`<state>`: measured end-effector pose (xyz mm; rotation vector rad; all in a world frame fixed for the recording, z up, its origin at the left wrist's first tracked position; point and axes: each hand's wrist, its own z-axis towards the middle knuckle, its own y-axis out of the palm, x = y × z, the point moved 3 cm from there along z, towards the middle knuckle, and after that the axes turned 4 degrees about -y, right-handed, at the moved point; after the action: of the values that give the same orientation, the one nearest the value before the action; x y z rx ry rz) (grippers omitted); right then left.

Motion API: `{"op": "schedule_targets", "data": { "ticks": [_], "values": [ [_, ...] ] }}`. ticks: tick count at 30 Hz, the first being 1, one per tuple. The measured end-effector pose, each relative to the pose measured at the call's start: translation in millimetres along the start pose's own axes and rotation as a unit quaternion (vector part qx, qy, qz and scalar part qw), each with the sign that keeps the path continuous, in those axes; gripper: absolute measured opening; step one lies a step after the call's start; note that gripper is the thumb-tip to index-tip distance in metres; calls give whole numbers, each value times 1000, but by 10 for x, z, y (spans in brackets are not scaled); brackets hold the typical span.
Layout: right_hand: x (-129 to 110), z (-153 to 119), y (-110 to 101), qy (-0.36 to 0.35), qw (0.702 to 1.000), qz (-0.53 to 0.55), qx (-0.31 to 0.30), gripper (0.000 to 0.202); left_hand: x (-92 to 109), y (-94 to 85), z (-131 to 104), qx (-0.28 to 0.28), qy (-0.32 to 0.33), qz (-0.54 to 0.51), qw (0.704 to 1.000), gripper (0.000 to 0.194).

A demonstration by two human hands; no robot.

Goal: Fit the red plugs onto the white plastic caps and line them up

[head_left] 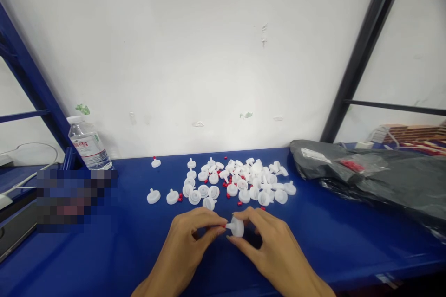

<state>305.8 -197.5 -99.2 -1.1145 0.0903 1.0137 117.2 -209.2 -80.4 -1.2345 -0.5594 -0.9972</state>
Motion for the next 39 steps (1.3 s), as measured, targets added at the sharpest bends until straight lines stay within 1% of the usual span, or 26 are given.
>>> {"op": "schedule_targets", "data": {
  "ticks": [5,9,11,14,18,22,25,27,28,30,31,33,34,36,37,38,39],
  "values": [
    [-7,-27,-8,-38,999,8,28,24,25,-9,-3,10,19,19,1000,13],
    [-22,-30,-40,-63,996,29,55,24,76,23,-31,19,51,20,998,19],
    [-31,-27,-62,-65,995,41,61,22,97,46,-52,28,62,24,997,21],
    [-37,-24,-88,-46,996,60,49,20,104,73,-74,35,64,27,997,22],
    [-37,-23,-105,-14,996,84,33,25,89,77,-76,32,40,15,999,20],
    [-60,-5,-138,0,993,109,52,26,104,80,-65,26,-27,-22,999,17],
    [-93,12,-161,-3,992,113,60,24,148,102,-74,27,-81,-64,994,22],
    [-104,16,-174,-3,992,114,62,25,193,101,-81,31,-96,-70,992,25],
    [-102,16,-179,0,991,115,62,30,222,81,-78,38,-96,-65,993,26],
    [-86,9,-190,7,991,119,64,45,285,-23,-39,62,-90,-43,993,27],
    [-74,4,-198,11,991,118,68,50,318,-113,5,77,-88,-25,993,28],
    [-51,-7,-212,13,990,113,83,50,376,-375,156,117,-81,26,990,29],
    [-43,-11,-216,12,990,107,90,46,396,-537,269,134,-70,60,987,29],
    [-42,-17,-217,2,991,91,100,36,395,-908,556,200,-35,143,969,26],
    [-46,-18,-212,-4,992,82,101,33,353,-1093,723,235,-38,197,951,25],
    [-53,-19,-207,-12,992,71,100,31,278,-1254,903,244,-54,252,935,25],
    [-61,-19,-200,-19,993,61,99,29,181,-1389,1085,242,-74,306,918,25]
  ]
}}
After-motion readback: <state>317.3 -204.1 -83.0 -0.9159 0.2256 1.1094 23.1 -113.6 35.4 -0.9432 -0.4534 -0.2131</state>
